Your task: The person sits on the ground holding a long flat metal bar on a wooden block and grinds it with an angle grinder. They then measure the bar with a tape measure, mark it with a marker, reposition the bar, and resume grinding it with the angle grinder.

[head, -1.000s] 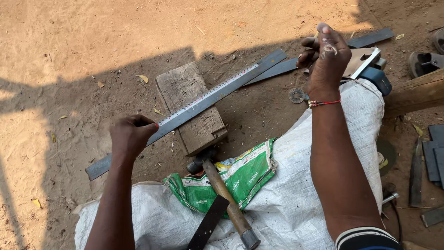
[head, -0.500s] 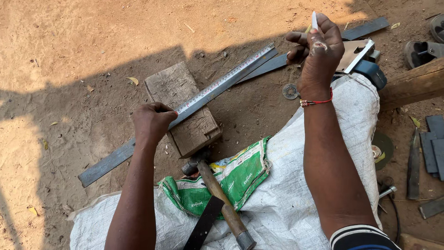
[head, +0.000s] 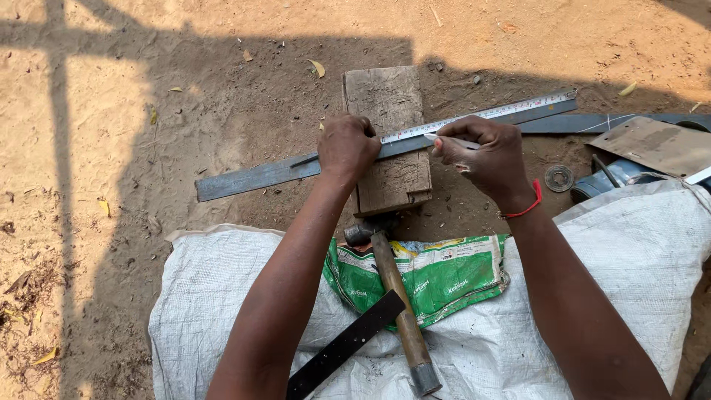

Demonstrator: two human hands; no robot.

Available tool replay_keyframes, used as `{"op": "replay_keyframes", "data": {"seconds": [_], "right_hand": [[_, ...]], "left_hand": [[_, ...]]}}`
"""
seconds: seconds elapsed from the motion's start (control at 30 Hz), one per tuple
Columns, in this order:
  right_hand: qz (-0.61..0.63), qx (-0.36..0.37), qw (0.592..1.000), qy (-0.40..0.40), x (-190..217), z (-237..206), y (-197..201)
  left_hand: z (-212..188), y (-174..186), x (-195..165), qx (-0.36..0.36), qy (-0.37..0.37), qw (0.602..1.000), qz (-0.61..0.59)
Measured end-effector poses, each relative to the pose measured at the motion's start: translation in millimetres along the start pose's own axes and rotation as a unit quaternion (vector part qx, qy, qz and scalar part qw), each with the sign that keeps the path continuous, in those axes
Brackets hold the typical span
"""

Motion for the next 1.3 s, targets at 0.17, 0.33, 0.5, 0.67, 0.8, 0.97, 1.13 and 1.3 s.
{"op": "replay_keyframes", "data": {"seconds": [0.17,0.33,0.5,0.67,0.8,0.97,1.13,1.3], "right_hand": [[-0.130,0.043,0.990,0.032,-4.2,27.1,-59.7],[-0.181,0.049,0.980,0.071,-11.1,39.3,-80.6],[-0.220,0.043,0.967,0.119,-8.6,37.6,-87.6],[-0.233,0.023,0.963,0.134,-6.7,36.6,-88.6],[-0.244,0.018,0.957,0.155,-6.4,34.6,-91.4],[-0.306,0.027,0.940,0.151,-3.9,34.5,-100.4],[-0.331,0.050,0.941,0.056,-3.6,23.3,-83.8],[-0.081,-0.021,0.996,-0.037,-7.4,2.7,4.2]], "left_hand": [[-0.4,-10.9,-0.7,0.022,0.009,0.999,0.046],[3.9,-10.1,0.8,0.034,0.033,0.997,0.056],[5.7,-13.8,4.9,0.084,0.060,0.993,0.048],[6.4,-13.1,5.1,0.087,0.066,0.993,0.038],[7.0,-13.2,5.8,0.085,0.065,0.994,0.034],[6.1,-15.0,6.1,0.093,0.066,0.993,0.038],[7.9,-14.2,6.3,0.097,0.071,0.992,0.044],[6.6,-14.0,6.5,0.086,0.056,0.994,0.040]]}}
Point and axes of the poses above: each hand's wrist, its own z-axis towards the middle knuckle, its own y-axis out of the back of the hand, x = y × z, the point moved 9 cm from there along z, towards the middle knuckle, and after that the axes turned 14 degrees about -y, right-handed, at the moved point
